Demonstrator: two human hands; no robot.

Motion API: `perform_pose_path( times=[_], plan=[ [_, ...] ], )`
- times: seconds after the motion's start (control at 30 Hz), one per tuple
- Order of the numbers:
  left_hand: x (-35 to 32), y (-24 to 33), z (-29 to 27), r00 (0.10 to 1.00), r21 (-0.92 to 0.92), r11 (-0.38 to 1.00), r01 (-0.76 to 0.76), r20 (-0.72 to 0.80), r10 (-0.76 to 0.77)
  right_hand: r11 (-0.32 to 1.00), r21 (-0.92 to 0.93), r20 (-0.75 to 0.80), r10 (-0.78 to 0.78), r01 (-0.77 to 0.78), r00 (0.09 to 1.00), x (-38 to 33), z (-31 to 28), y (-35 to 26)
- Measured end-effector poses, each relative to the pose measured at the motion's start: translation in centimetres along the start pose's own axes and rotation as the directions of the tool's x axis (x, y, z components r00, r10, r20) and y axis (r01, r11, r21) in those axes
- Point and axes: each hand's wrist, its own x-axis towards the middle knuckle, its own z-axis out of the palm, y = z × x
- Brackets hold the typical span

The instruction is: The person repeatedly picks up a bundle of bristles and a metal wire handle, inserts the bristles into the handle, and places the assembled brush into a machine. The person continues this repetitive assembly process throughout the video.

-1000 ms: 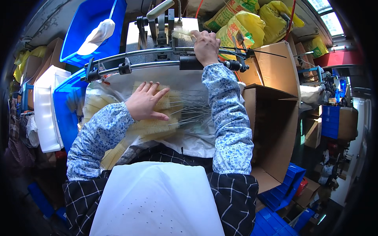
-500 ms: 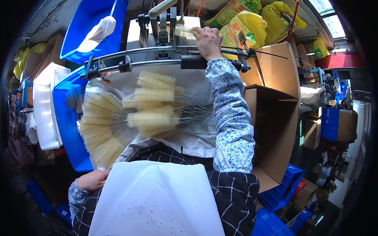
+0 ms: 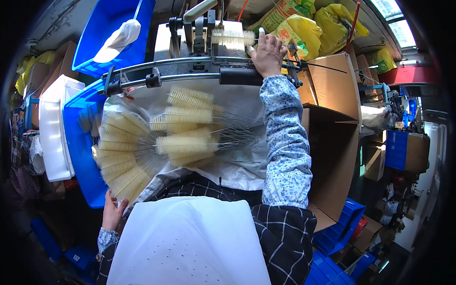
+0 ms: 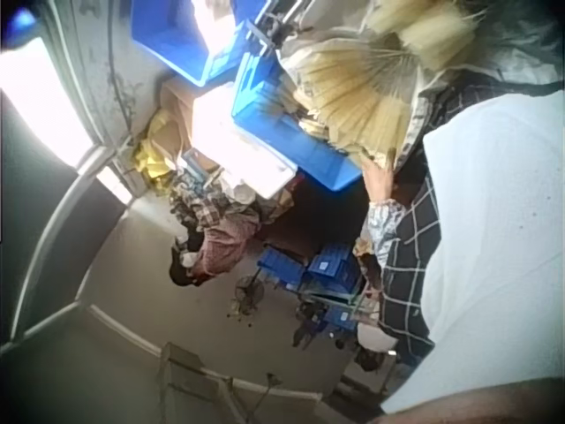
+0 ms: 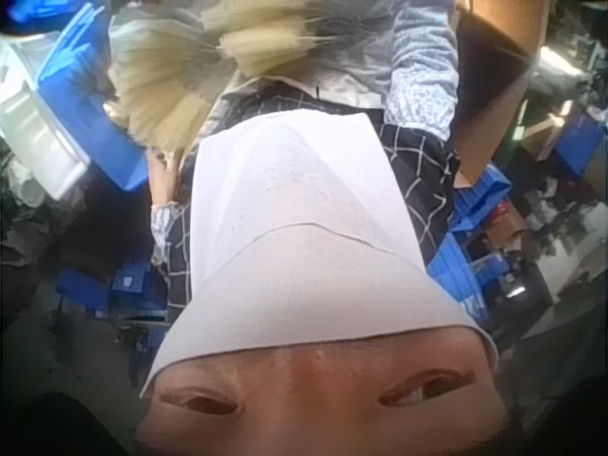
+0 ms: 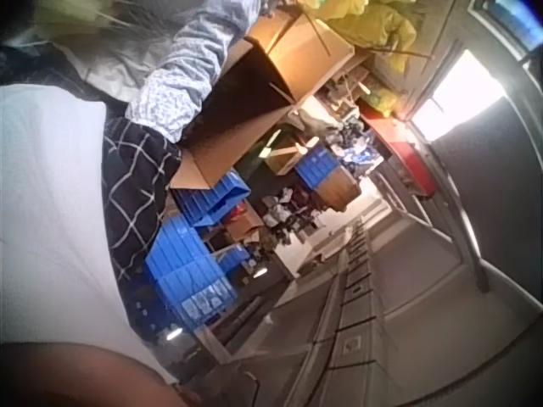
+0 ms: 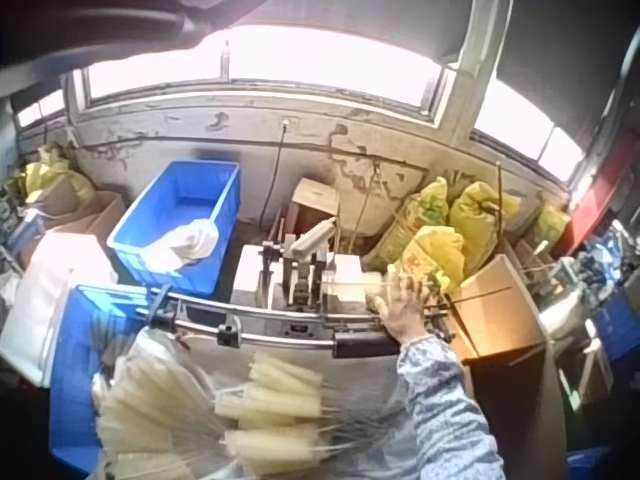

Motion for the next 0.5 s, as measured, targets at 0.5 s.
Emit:
perform_pose_path(
  times=[0.5],
  plan=[
    [5.0,8.4,-0.5,0.82,-0.318,0.804,-0.502,-0.471,0.326,0.913,0.4,0.017,0.086,-0.086,0.996,-0.4,0.9,-1.7]
  ],
)
